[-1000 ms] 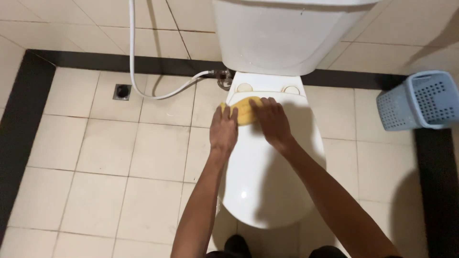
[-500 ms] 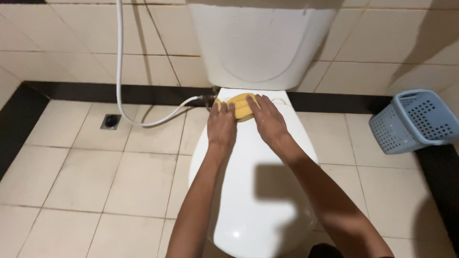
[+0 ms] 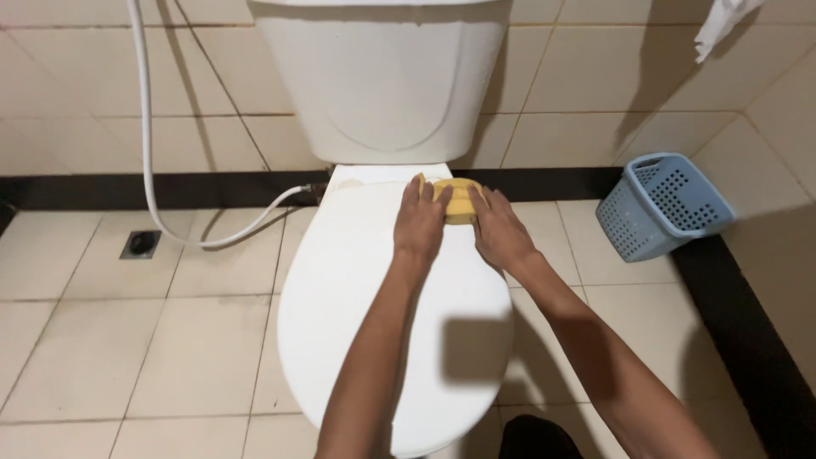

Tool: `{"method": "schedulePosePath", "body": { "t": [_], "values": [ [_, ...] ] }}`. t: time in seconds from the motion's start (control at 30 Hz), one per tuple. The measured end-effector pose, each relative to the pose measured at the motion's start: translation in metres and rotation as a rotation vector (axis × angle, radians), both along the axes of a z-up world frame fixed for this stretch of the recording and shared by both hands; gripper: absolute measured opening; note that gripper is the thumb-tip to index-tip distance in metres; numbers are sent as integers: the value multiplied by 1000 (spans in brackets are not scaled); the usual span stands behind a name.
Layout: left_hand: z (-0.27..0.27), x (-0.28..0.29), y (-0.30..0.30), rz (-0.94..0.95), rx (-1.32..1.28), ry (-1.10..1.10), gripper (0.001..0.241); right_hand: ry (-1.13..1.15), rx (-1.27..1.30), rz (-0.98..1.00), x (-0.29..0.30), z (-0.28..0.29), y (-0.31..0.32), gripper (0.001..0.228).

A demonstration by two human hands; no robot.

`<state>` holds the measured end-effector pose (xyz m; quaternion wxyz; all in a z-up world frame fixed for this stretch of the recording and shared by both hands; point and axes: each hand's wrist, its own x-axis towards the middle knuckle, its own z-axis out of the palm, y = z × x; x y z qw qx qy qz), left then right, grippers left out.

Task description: The person rinses a yellow sponge under running water in a sink, then wipes the toilet seat, lid, and tank with the sponge. The person repeatedly rinses the sponge and continues wiping the toilet surfaces.

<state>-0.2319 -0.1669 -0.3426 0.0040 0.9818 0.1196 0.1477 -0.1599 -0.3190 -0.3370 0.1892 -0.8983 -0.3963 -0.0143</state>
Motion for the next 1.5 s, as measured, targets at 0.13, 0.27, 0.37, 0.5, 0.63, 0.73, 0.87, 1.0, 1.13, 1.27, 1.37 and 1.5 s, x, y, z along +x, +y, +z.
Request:
{"method": "schedulePosePath", "body": {
  "t": [0.13,0.27,0.37,0.5,0.63,0.73,0.87,1.0,1.13,1.27,1.37,1.5],
  "values": [
    [-3,-12,31,-46,-144,-104,55,-88,-24,72,3,-12,24,62],
    [4,-29,61,29,-137,-104,54,-127,-42,122,-9,-4,57,64],
    [3,-52,87,75,-193,-114,54,-148,-52,165,-19,-6,88,61],
    [4,-86,110,160,-266,-165,52,-135,-42,216,-46,5,121,56],
    [8,-132,119,196,-330,-239,46,-147,-16,278,-74,9,144,55],
    [7,-165,116,239,-396,-296,42,-199,15,330,-94,4,155,54],
    [5,-204,101,275,-332,-319,43,-133,62,438,-116,8,156,57],
    [7,-220,74,332,-229,-298,47,-83,154,550,-119,13,139,53],
    [11,-208,55,333,-221,-278,50,-113,117,523,-112,21,118,56],
    [10,-177,42,331,-134,-217,52,-90,107,423,-94,22,98,47],
    [23,-147,23,302,-168,-163,53,-122,110,356,-72,24,76,44],
    [13,-88,0,257,-116,-99,56,-136,116,279,-39,27,35,47]
  ]
}}
